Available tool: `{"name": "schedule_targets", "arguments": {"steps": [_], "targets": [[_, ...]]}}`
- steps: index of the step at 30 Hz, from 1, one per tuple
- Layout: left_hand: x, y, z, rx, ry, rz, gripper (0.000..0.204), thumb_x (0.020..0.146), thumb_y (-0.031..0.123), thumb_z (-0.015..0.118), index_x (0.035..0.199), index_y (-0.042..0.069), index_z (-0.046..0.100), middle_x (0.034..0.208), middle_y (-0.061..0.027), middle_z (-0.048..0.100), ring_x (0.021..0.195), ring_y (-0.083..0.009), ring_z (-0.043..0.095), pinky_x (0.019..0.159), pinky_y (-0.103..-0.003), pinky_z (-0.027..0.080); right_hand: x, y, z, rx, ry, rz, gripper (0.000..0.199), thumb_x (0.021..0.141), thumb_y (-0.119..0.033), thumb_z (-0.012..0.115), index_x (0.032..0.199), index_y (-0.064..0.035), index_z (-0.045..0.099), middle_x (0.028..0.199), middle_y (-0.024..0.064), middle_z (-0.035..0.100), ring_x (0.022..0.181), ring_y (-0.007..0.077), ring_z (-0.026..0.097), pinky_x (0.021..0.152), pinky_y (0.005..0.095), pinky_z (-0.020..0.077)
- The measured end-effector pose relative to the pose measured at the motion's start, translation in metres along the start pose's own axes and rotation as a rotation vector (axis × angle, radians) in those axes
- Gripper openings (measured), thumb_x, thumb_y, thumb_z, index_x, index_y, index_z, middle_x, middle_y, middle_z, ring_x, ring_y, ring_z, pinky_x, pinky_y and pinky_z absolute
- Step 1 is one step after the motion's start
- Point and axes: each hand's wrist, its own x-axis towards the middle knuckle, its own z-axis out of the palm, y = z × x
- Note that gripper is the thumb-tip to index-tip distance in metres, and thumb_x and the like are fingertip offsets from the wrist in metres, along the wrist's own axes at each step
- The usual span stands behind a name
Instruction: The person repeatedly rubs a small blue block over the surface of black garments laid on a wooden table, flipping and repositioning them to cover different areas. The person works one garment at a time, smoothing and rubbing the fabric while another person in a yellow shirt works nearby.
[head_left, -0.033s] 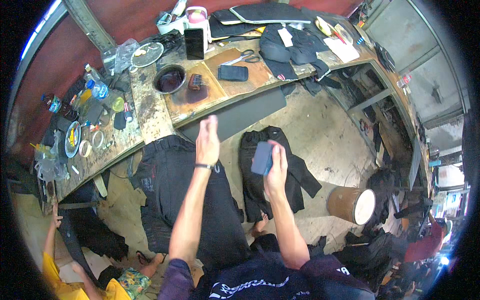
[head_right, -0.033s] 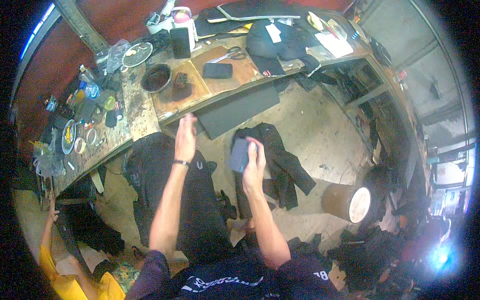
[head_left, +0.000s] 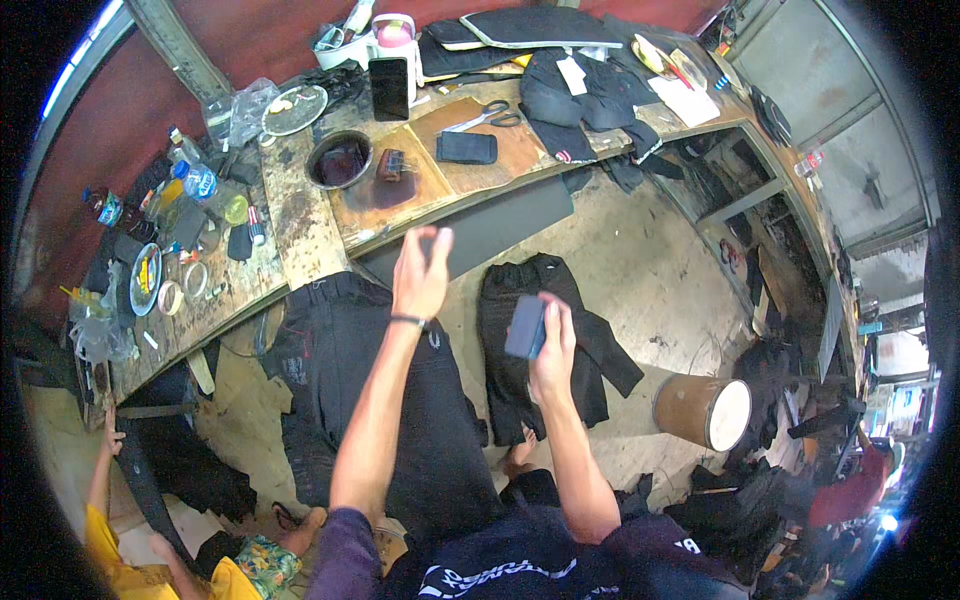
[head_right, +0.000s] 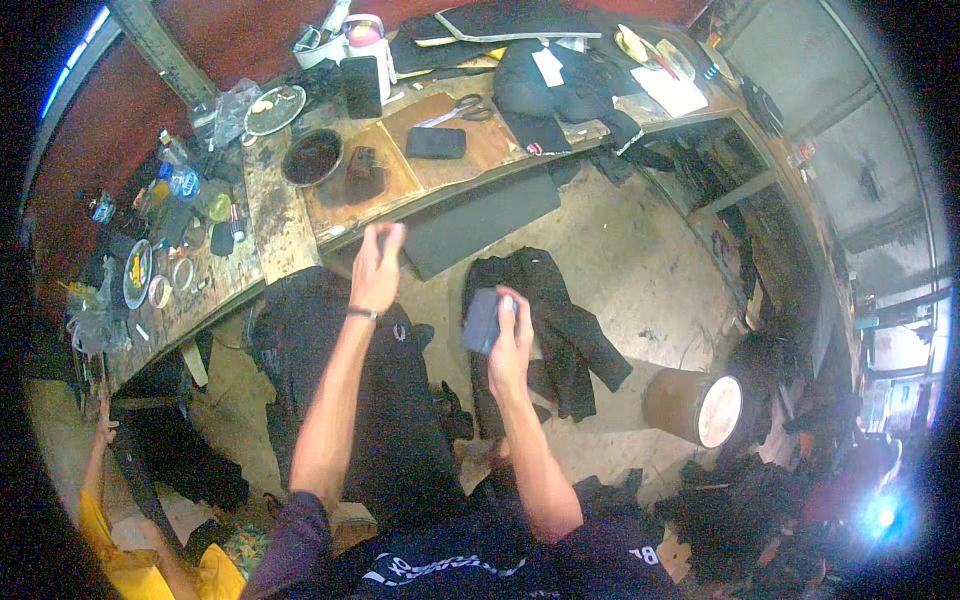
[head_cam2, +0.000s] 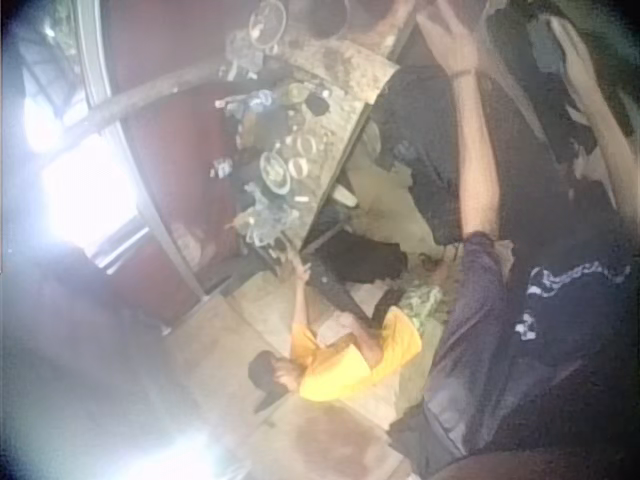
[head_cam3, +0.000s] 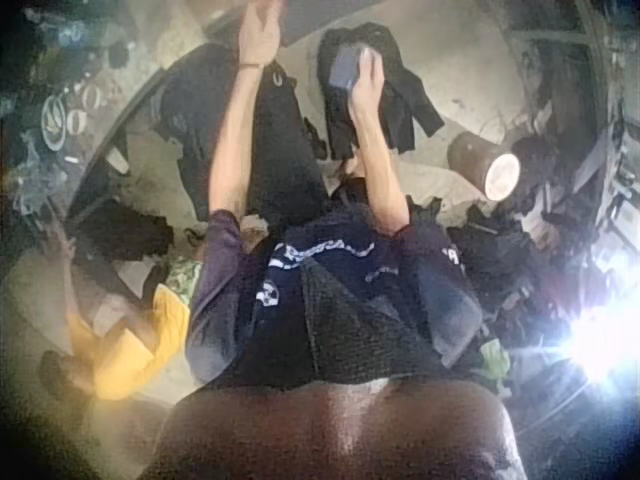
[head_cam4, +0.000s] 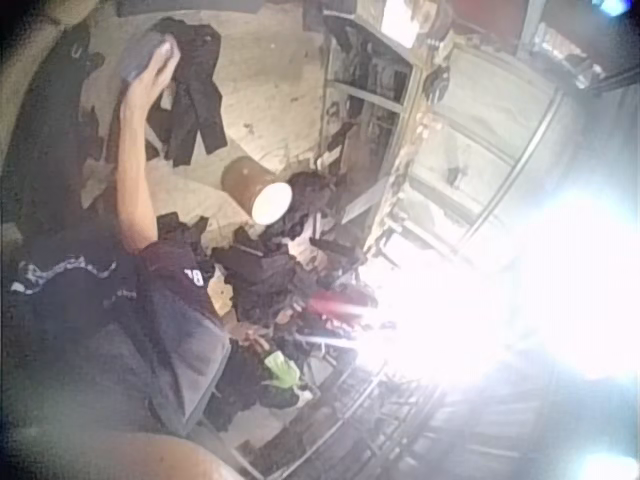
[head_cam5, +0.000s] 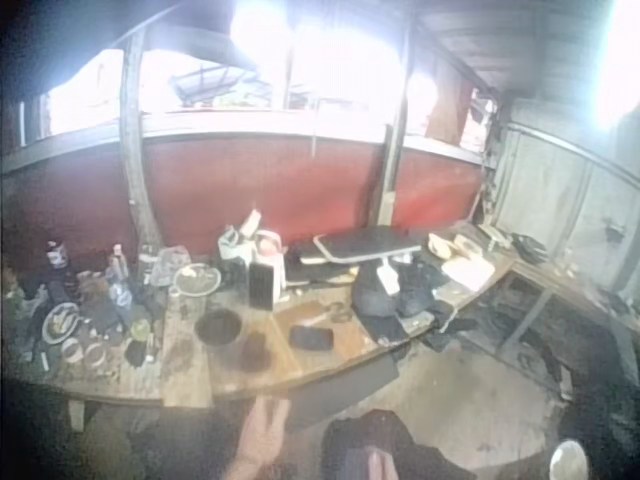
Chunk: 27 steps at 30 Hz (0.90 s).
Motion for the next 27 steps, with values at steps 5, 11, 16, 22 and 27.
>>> {"name": "schedule_targets", "arguments": {"steps": [5, 11, 16, 22, 27], "targets": [[0.145, 0.026, 0.049, 0.620, -0.031, 0.384, 0.071, 0.104, 0.044, 0.065, 0.159, 0.005, 0.043, 0.142, -0.0284, 0.055, 0.130, -0.0455, 0.057, 0.108, -0.054, 0.049, -0.027, 0.025, -0.037, -0.034, 0.149, 0.221, 0.040, 0.116, -0.042, 0.050, 0.133, -0.0066, 0.059, 0.111, 0.0114, 0.072, 0.087, 0.0233, 0.074, 0.075, 0.0401, 0.0639], [0.284, -0.018, 0.109, 1.148, -0.148, 0.250, 0.085, 0.105, 0.078, 0.031, 0.174, 0.031, 0.016, 0.183, -0.0052, 0.007, 0.168, -0.0302, 0.009, 0.128, -0.074, -0.004, -0.027, -0.004, -0.037, 0.270, 0.126, 0.309, 0.058, 0.115, -0.055, 0.041, 0.150, -0.0098, 0.052, 0.128, 0.0187, 0.072, 0.097, 0.0283, 0.075, 0.082, 0.0437, 0.0624], [0.211, 0.006, 0.081, 0.561, -0.111, 0.594, 0.055, 0.103, 0.045, 0.067, 0.147, 0.012, 0.063, 0.158, -0.0211, 0.054, 0.148, -0.0406, 0.049, 0.123, -0.058, 0.038, -0.016, -0.053, -0.008, 0.363, -0.096, 0.197, 0.065, 0.114, -0.062, 0.037, 0.156, -0.0142, 0.046, 0.133, 0.0189, 0.069, 0.092, 0.0258, 0.071, 0.078, 0.0390, 0.0588], [-0.038, 0.075, -0.008, -0.289, -0.560, 0.456, 0.037, 0.110, 0.029, 0.062, 0.132, 0.002, 0.074, 0.134, -0.0106, 0.074, 0.124, -0.0219, 0.068, 0.109, -0.040, 0.052, -0.043, -0.061, 0.037, 0.245, -0.224, 0.058, 0.055, 0.117, -0.051, 0.040, 0.152, -0.0110, 0.051, 0.126, 0.0164, 0.070, 0.102, 0.0220, 0.071, 0.088, 0.0363, 0.0605], [-0.171, -0.023, -0.088, 0.150, 0.120, 0.038, 0.034, 0.105, 0.023, 0.069, 0.131, 0.003, 0.073, 0.140, -0.0170, 0.069, 0.134, -0.0390, 0.061, 0.115, -0.048, 0.046, -0.092, -0.012, 0.070, -0.627, -0.412, 0.140, 0.036, 0.117, -0.031, 0.049, 0.141, -0.0075, 0.061, 0.119, 0.0092, 0.069, 0.111, 0.0169, 0.066, 0.101, 0.0331, 0.0516]]}}
